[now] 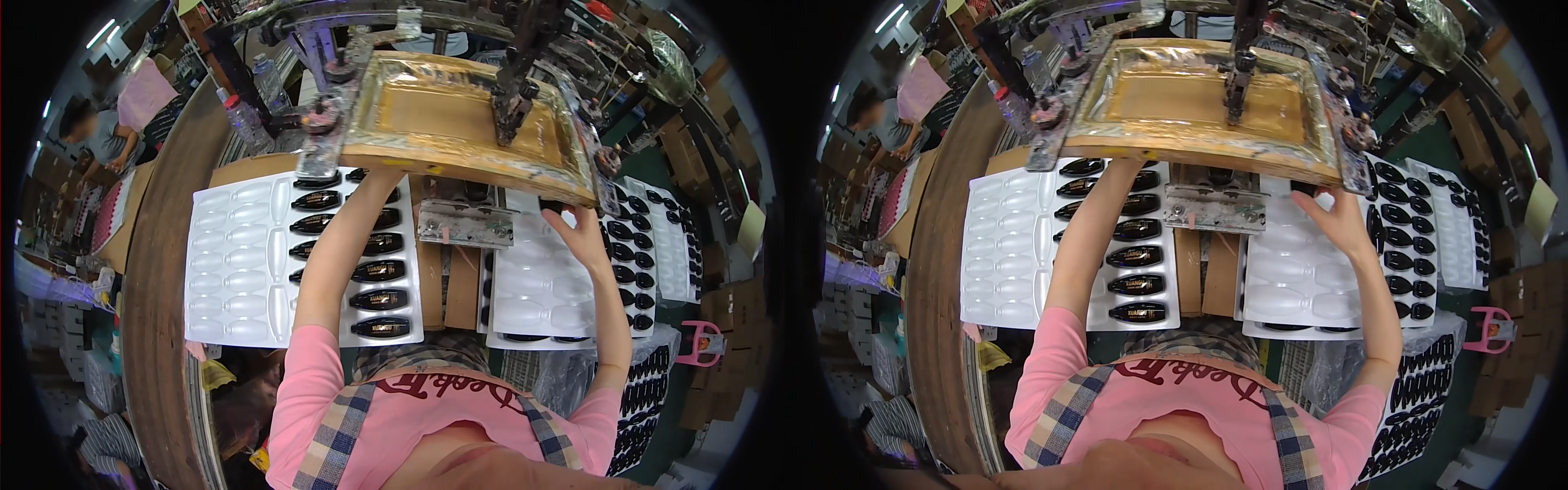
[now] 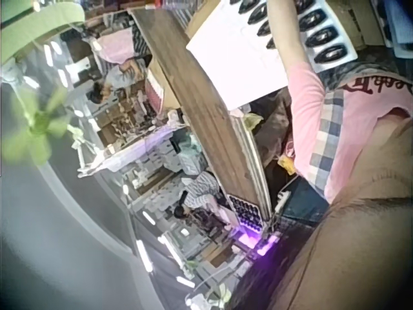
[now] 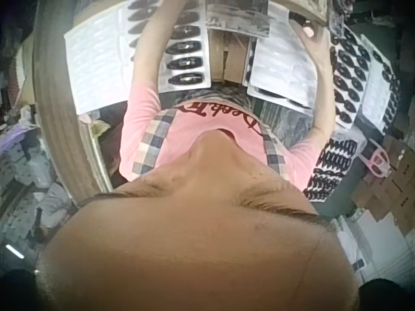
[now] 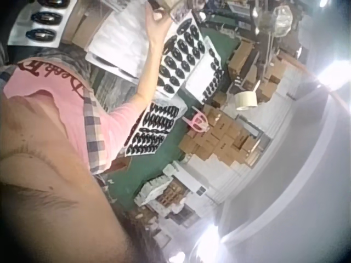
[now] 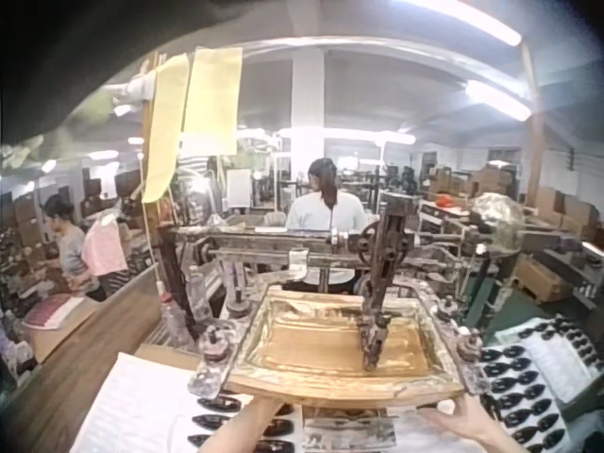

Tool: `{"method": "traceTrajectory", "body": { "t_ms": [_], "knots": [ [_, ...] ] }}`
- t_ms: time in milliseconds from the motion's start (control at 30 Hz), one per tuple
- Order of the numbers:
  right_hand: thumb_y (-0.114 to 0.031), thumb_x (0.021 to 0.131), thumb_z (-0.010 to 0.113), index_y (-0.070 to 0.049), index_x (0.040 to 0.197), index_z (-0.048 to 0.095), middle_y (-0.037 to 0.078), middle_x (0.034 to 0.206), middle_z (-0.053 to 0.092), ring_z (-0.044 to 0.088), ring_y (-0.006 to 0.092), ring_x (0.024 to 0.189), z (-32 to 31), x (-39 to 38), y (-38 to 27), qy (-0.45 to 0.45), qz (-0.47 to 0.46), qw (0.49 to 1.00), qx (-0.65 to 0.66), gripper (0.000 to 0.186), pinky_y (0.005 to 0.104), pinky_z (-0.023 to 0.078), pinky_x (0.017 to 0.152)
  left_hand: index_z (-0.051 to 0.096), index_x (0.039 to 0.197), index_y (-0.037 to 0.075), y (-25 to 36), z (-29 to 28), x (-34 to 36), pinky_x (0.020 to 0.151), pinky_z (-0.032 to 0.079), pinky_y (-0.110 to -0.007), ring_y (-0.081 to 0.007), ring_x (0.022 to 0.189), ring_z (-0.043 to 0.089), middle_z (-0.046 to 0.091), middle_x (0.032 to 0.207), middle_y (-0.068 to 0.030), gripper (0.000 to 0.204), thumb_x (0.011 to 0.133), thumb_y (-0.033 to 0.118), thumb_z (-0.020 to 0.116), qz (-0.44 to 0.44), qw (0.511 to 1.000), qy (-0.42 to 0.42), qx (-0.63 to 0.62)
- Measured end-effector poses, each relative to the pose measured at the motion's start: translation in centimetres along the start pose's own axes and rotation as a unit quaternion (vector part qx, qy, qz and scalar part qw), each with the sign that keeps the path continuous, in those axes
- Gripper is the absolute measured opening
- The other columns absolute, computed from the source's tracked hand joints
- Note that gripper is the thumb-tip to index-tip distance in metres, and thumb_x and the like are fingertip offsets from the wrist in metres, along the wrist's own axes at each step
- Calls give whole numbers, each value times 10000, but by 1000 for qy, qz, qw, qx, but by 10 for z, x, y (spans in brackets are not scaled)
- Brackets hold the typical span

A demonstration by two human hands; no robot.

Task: Using a manual screen-printing press to apply gold ink onto small black plastic parts.

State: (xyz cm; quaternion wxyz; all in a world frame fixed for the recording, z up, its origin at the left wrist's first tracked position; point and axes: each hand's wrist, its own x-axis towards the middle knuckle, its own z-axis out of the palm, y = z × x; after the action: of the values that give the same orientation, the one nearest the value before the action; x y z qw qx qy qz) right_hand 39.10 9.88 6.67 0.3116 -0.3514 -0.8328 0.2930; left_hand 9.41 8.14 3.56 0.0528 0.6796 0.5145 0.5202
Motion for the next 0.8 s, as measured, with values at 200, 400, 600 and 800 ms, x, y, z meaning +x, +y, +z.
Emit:
{"method": "traceTrajectory", "body": {
  "t_ms": [200,400,600,800],
  "knots": [
    [-251,721,688,16,1016,556,120,980,576,509,205,933,43,34,-40,-76,51,995,-45,420,298,372,838,585,972,-19,11,-46,12,744,433,-237,-114,838,543,602,907,-59,198,815,99,561,-157,956,59,-240],
    [-356,759,633,33,1056,522,201,1028,552,500,303,985,61,36,-39,-114,9,993,-28,502,339,367,859,577,1032,-8,13,-114,-94,736,456,-220,-123,886,567,604,963,-83,215,843,86,538,-271,914,192,-232],
    [-253,808,585,36,1059,524,187,1028,568,530,270,960,34,10,-16,-25,-42,994,-101,388,325,381,851,525,1072,-35,39,-157,-224,806,465,-291,-203,949,565,589,989,-130,235,853,44,499,-341,876,269,-210],
    [-143,851,511,4,1143,494,128,1145,534,529,229,1012,-4,-31,7,52,38,997,-33,328,292,387,862,552,1040,-32,39,-159,-271,782,466,-275,-174,911,566,590,978,-113,211,854,61,512,-380,847,305,-211]
  ]
}}
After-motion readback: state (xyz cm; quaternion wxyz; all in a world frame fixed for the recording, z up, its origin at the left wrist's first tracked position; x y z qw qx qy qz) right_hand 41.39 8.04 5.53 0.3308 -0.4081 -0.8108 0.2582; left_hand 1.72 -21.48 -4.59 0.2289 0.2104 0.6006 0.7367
